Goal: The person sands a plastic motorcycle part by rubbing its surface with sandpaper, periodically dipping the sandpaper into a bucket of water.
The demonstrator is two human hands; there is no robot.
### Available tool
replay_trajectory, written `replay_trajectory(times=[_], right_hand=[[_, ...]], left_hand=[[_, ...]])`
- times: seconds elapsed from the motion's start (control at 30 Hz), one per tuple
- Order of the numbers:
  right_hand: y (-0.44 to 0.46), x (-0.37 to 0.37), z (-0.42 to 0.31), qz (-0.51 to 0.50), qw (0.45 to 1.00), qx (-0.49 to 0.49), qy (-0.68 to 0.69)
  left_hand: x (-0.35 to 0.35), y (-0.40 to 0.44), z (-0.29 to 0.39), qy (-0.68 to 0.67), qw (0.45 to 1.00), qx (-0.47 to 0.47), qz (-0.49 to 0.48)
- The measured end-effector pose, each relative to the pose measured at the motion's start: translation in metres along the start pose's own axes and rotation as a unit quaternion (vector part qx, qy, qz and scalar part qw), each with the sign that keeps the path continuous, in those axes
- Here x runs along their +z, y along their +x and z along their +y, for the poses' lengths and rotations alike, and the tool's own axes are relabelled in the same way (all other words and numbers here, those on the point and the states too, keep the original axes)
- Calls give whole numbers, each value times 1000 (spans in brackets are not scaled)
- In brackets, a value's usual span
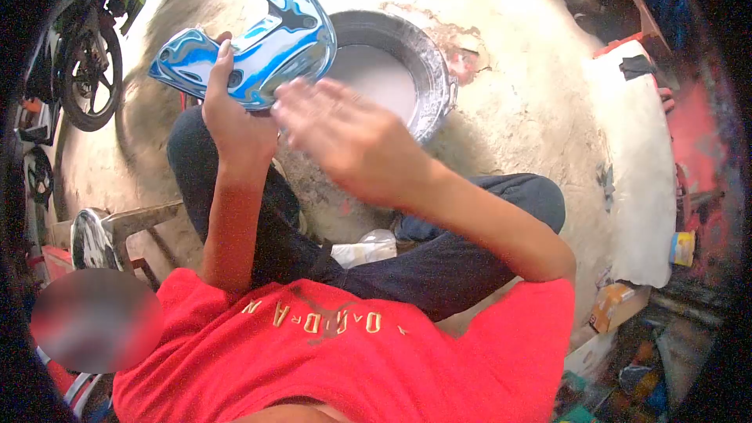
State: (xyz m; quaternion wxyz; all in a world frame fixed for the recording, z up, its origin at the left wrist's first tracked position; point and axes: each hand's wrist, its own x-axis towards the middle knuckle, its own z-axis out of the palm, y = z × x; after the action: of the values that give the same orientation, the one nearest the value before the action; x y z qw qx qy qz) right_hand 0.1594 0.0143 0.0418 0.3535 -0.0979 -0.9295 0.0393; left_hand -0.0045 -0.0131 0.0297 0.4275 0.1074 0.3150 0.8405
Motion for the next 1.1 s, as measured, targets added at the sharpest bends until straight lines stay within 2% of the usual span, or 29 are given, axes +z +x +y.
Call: replay_trajectory(times=[0.03, 0.13, 0.17, 0.2, 0.27, 0.33, 0.37, 0.43, 0.47, 0.5, 0.6, 0.63, 0.73, 0.83, 0.87, 0.93, 0.97, 1.07, 1.1], right_hand=[[0, 1, 6, -5, 999, -39, -18], [0, -4, 60, 0, 995, 51, -83], [-2, -2, 48, -6, 996, 68, -50], [-2, 0, 28, 2, 999, 9, -41], [3, 1, 4, 12, 1000, 2, 9], [2, -4, 47, 19, 998, 58, -22], [-3, -5, 66, 1, 993, 84, -87], [-9, -5, 44, -23, 998, 52, -29], [-10, -4, 29, -35, 999, 34, 1], [-7, -2, 12, -23, 999, 38, 15], [2, -14, 39, 48, 996, 74, -12], [7, -24, 37, 74, 988, 136, 11], [17, -35, 42, 148, 984, 97, -23], [13, -27, 35, 50, 994, 98, -16], [5, -13, 36, 19, 998, 46, -30], [2, -1, 14, -2, 1000, 8, -7], [4, -4, 15, 0, 1000, 5, 8], [1, -7, 54, 13, 998, 52, -44], [-1, -6, 37, 6, 999, 25, -38]], left_hand=[[1, 0, 0, -2, 1000, 2, 2], [2, -3, -2, 7, 1000, 11, 10], [4, -3, -3, 6, 1000, 17, 12], [6, -1, -4, 0, 1000, 10, 2], [0, 1, -5, -1, 1000, -7, -16], [-3, 0, -3, -1, 1000, 1, 5], [0, -2, -2, 3, 1000, 9, 22], [4, -3, 7, 38, 998, 17, 45], [1, 2, 12, 5, 999, 40, 25], [1, 5, 15, -2, 999, 52, 9], [2, 1, 23, 2, 998, 62, -1], [4, 1, 23, -3, 998, 64, 3], [5, 0, 21, -8, 999, 49, -1], [4, -2, 14, -5, 1000, 19, -14], [2, -1, 11, 7, 999, 27, -15], [2, 2, 7, 29, 998, 46, -19], [2, 1, 8, 14, 999, 24, -22], [6, -4, 7, 25, 999, 43, -14], [6, -4, 5, 24, 999, 34, -20]])
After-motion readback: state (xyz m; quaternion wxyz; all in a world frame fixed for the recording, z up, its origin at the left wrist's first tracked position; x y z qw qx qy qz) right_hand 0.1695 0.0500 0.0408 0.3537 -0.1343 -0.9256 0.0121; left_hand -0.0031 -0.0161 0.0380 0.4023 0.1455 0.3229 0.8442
